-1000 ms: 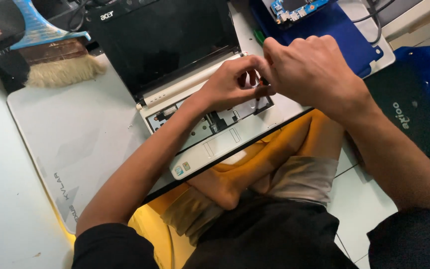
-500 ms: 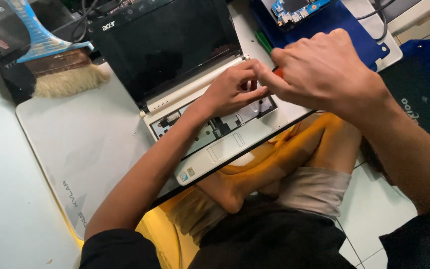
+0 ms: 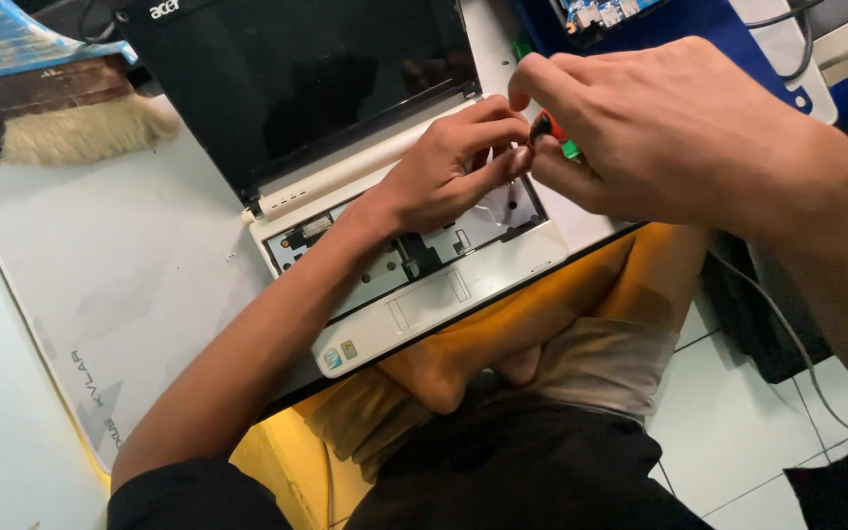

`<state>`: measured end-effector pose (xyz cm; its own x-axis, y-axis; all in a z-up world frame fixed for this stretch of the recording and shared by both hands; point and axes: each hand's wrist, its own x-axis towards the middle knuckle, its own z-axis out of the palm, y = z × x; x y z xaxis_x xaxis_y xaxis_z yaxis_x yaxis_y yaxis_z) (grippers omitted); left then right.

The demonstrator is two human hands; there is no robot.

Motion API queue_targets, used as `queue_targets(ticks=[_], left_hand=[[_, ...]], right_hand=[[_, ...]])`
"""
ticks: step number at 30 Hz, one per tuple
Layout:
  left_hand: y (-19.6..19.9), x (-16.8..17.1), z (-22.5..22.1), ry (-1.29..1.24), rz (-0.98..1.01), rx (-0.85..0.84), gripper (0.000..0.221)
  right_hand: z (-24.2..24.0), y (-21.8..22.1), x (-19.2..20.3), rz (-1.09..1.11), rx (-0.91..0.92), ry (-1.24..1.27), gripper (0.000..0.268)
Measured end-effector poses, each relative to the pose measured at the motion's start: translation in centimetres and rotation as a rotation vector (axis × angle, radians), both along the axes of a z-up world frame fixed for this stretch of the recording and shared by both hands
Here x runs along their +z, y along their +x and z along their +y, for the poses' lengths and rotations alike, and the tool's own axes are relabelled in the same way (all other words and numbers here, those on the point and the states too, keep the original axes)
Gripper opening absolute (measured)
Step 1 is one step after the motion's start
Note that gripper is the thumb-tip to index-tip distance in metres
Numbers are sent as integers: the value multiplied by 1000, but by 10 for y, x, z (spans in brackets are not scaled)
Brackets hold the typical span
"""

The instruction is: A person is seen repairing a laptop by fastening screws into the internal chassis using a screwdriver and then closing the device.

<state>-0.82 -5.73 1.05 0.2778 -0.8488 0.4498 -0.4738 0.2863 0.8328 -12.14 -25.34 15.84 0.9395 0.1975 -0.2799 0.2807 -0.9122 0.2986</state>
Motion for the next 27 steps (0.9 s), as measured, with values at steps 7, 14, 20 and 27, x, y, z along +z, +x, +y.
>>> queue_targets(ticks=[7,14,20,27], left_hand=[[2,-19,-6,-91,-35,21,11],[0,-3,2,-24,6,-3,24],[0,-9,1,-18,11,26,19],[0,-8,1,-50,-64,56,25]], right_hand=[[-11,-6,-26,-164,17,-361,114],[-13,-2,-22,-98,126,-190,44],[4,4,-8,-121,87,-338,86],[4,9,-12,-68,42,-512,85]])
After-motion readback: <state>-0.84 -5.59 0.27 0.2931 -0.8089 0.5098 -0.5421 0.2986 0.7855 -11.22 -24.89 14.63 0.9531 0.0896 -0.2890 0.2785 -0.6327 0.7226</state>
